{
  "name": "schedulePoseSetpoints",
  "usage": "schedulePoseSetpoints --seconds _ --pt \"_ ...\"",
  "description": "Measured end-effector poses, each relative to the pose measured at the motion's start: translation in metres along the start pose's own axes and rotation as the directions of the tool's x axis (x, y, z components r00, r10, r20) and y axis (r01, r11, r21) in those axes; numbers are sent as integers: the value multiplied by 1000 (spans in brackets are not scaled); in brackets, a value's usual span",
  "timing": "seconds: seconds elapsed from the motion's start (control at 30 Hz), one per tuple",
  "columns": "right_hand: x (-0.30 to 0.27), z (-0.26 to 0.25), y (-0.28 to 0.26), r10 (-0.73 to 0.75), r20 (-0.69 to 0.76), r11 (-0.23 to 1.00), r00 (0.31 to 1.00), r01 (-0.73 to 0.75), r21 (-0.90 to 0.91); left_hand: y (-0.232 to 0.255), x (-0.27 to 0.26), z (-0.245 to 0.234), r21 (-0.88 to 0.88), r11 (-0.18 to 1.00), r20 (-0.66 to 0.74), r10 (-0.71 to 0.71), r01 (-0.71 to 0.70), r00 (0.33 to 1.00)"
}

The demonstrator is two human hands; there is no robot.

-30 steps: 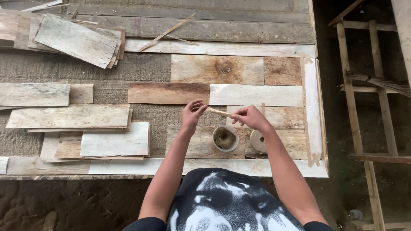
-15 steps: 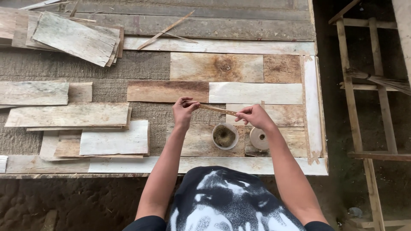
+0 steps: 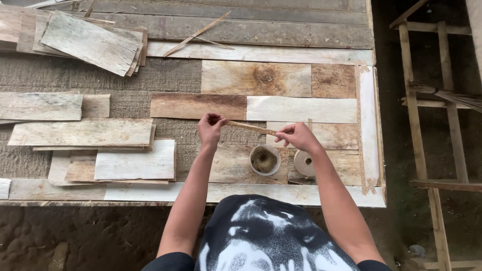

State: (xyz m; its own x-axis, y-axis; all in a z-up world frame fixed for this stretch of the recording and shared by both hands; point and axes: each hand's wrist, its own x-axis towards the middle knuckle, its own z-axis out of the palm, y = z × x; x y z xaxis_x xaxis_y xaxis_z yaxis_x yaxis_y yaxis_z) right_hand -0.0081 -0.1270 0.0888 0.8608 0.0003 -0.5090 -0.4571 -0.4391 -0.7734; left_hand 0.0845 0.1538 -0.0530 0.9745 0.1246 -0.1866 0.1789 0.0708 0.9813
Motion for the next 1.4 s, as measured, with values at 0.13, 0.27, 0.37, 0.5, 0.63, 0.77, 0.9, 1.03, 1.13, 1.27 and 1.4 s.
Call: schedulePoseSetpoints --seconds 0.13,0.27,0.37,0.5,0.63,0.77,0.9,1.03,1.13,1.27,1.4 --pt "5 -1 6 -1 -6 1000 1000 1 -9 -7 6 -2 67 996 -17 51 -50 999" --pt "9 -1 10 -1 -18 1000 1000 1 3 -29 13 2 190 980 4 51 -51 999" --pt "10 4 7 -17 -8 999 1000 16 -42 -9 6 22 394 874 119 260 -286 958" --pt "8 12 -1 -59 41 991 997 64 -118 79 -35 57 516 626 393 433 -584 811" --pt "11 20 0 -34 47 983 998 42 -181 54 -35 84 393 764 774 27 -512 633" --pt "24 25 21 -36 20 958 999 40 -285 36 -32 100 398 697 862 -62 -597 503" --pt "24 25 31 -27 4 958 1000 27 -284 35 -31 102 463 618 865 -156 -636 478" --pt "26 31 36 -23 -39 953 999 11 -301 28 -34 106 494 559 858 -193 -666 475" --pt "22 36 34 -41 -53 950 998 23 -312 25 -37 105 494 523 863 -200 -694 464" --pt "15 40 24 -60 -35 944 998 45 -327 12 -36 105 508 496 855 -192 -704 482" --pt "19 41 29 -109 -29 920 994 90 -381 13 -34 103 506 445 856 -154 -739 493"
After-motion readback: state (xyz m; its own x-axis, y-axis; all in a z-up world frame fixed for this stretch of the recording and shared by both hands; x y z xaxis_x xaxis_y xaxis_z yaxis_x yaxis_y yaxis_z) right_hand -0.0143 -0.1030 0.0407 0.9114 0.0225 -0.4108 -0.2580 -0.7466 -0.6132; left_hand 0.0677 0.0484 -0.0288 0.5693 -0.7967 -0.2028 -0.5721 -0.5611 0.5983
